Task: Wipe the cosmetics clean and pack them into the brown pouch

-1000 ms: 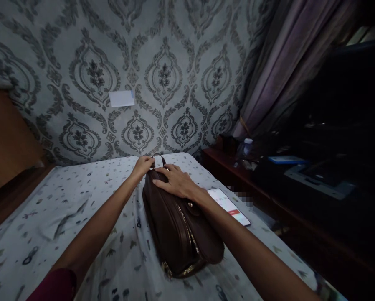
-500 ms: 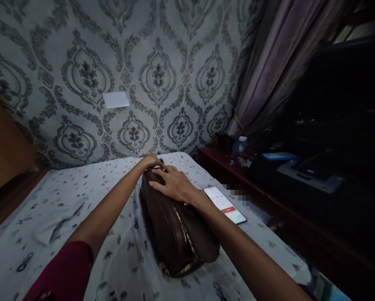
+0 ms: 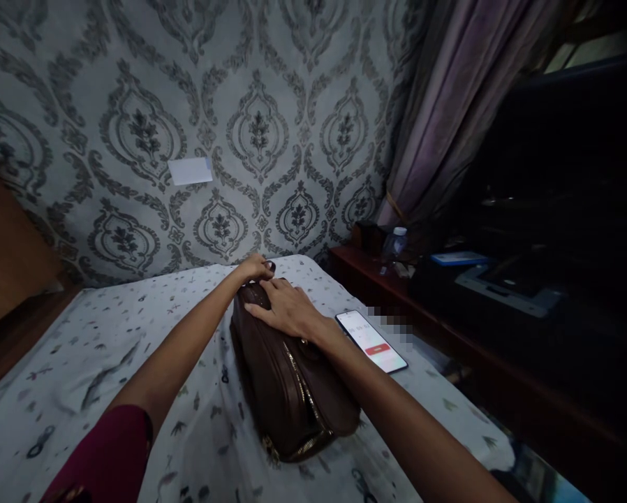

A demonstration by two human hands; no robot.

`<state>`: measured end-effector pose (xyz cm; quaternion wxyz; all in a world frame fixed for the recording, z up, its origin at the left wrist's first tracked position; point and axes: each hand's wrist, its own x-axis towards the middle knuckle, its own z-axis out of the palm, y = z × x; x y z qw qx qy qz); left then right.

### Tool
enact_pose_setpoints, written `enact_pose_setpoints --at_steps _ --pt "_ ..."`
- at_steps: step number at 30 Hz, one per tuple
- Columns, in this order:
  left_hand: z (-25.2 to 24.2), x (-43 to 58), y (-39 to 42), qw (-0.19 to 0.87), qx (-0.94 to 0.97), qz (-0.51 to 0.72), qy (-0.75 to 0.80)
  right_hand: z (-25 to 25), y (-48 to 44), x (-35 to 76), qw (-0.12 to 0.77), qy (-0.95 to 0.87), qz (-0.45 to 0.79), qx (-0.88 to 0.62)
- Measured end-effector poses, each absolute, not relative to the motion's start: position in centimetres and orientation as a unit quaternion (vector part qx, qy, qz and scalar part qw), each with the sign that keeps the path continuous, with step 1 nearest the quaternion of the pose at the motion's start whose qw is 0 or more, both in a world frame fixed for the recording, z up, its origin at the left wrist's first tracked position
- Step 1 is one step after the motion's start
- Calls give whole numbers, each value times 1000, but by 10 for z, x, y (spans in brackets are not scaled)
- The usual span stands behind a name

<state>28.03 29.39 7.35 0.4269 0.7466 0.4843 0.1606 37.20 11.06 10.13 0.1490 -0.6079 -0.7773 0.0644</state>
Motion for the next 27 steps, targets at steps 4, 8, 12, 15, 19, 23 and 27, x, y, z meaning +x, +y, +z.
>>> enact_pose_setpoints --at_steps 4,8,12,15,19,23,27 --pt "75 279 293 429 743 190 477 103 110 371 145 -782 57 -603" --pt "76 277 293 431 741 236 457 102 109 370 142 -780 60 -607" --pt "79 273 287 433 750 282 412 98 111 371 143 -772 70 -615" --pt "83 268 281 436 759 298 380 98 112 371 140 -771 70 -617" --pt "88 252 275 432 768 277 383 101 111 372 139 -776 67 -611" --pt "90 227 268 389 780 230 434 104 110 373 121 -779 90 -609" --pt "89 215 260 316 789 217 481 106 108 374 116 -783 105 -602"
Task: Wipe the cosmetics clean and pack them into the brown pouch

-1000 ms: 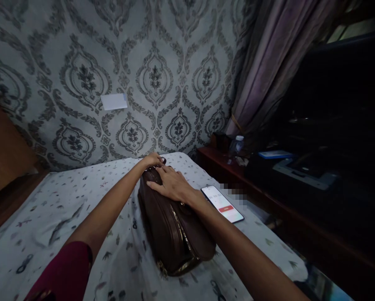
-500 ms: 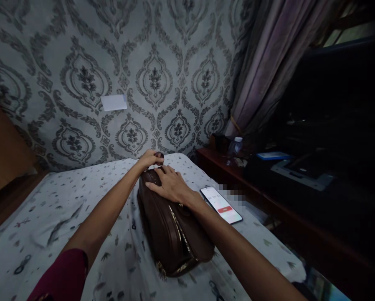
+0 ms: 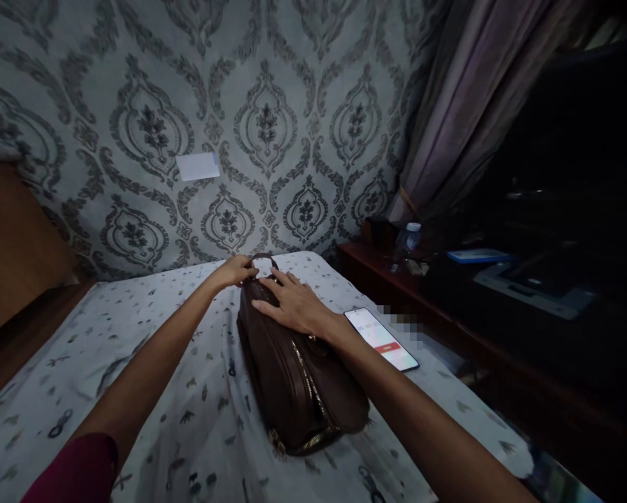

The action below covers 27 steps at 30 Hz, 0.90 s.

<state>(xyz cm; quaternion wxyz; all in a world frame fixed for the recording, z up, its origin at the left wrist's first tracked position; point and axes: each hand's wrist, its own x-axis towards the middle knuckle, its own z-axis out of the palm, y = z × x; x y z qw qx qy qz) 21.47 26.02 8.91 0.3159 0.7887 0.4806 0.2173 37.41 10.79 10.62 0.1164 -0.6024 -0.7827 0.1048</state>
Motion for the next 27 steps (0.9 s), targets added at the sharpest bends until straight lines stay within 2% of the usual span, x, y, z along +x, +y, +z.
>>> enact_pose_setpoints --at_steps 7,13,18,27 --pt "89 222 252 162 809 246 508 107 109 376 142 -804 70 -573" --pt "91 225 238 104 815 251 512 106 111 378 150 -809 60 -564" --pt "98 225 233 105 829 242 494 105 110 378 153 -807 61 -567" --pt "111 266 247 187 847 181 464 103 104 379 150 -795 73 -584"
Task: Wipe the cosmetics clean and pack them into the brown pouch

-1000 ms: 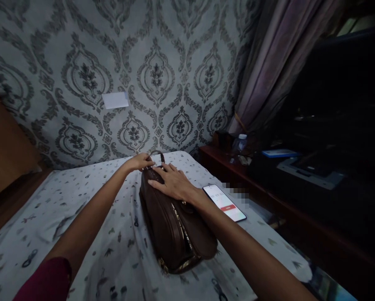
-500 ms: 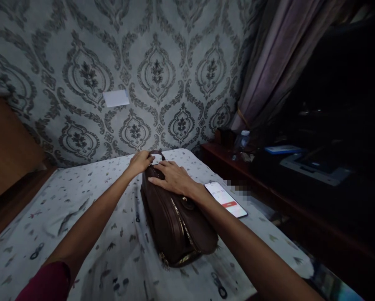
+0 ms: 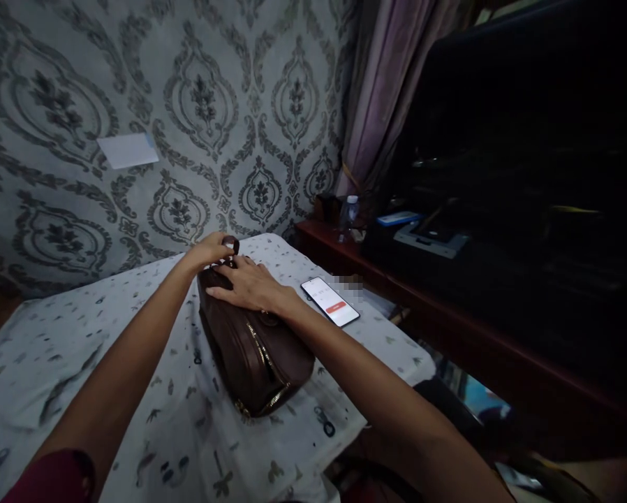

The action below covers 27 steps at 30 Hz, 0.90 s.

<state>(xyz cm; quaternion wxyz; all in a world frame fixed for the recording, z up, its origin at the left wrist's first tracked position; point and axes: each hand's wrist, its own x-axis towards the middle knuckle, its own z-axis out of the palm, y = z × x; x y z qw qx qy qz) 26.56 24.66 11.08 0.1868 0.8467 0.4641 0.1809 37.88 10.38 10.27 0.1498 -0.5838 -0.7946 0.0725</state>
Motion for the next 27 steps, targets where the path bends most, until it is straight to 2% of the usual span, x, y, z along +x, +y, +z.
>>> enact_pose_setpoints --at_steps 5,14,27 --pt "106 289 254 143 827 150 522 100 91 384 150 -795 72 -584" --pt "99 291 239 53 798 174 575 95 87 385 166 -794 54 -582" --pt "96 285 237 87 786 217 572 95 88 382 156 -791 43 -590"
